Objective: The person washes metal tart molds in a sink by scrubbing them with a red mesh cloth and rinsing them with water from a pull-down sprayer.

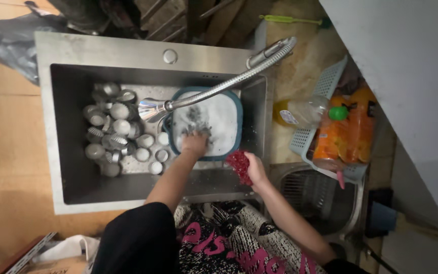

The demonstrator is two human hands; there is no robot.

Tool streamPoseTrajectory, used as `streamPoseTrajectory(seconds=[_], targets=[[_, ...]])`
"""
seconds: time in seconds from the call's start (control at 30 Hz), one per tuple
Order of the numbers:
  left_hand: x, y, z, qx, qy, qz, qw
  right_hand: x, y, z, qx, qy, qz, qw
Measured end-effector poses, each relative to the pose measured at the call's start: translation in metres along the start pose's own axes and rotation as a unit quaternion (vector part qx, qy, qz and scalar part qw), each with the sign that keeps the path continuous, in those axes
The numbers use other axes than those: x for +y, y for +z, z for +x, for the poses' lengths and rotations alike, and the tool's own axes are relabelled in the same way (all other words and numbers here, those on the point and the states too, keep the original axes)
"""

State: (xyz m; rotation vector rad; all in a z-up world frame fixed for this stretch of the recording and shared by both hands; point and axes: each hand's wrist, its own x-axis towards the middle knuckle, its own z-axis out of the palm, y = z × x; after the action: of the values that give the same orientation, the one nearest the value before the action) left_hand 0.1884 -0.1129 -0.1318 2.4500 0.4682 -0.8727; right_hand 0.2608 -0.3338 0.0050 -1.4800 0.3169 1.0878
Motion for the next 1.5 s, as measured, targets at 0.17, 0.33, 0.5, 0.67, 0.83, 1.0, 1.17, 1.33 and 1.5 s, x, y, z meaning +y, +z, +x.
streamPoseTrajectory(seconds=[0.17,0.33,0.5,0.67,0.83,1.0,1.17,1.33,1.5], targets=[[-0.015,-0.027,-0.028,-0.03,-0.014,0.006,0.999,-0.011,0.017,0.001,-0.031,0.004,-0.02,0.999],[-0.032,-0.017,-0.028,0.038,0.006,0.028,0.999,-0.022,0.029,-0.001,-0.041,-0.01,-0.031,0.999],[-0.048,-0.024,-0.021,0.368,0.142,0.046,0.918,-0.03,0.044,-0.005,-0.04,-0.005,0.011,0.999],[-0.036,-0.039,-0.033,0.286,0.087,-0.165,0.94,-0.032,0.075,-0.004,0.031,-0.065,0.033,0.997],[0.009,-0.047,-0.079,0.144,0.044,-0.775,0.614,-0.018,0.124,0.004,0.098,-0.312,-0.211,0.921],[0.007,-0.074,-0.115,0.045,0.047,-0.948,0.311,-0.012,0.149,0.005,0.061,-0.515,-0.384,0.764],[0.002,-0.068,-0.121,0.233,0.012,-0.922,0.308,0.003,0.173,0.005,-0.052,-0.411,-0.407,0.814],[-0.011,-0.045,-0.141,0.289,-0.009,-0.921,0.262,0.022,0.209,0.001,-0.014,-0.44,-0.408,0.8],[-0.043,-0.054,-0.161,0.181,-0.029,-0.949,0.258,0.019,0.226,-0.004,-0.072,-0.452,-0.532,0.712]])
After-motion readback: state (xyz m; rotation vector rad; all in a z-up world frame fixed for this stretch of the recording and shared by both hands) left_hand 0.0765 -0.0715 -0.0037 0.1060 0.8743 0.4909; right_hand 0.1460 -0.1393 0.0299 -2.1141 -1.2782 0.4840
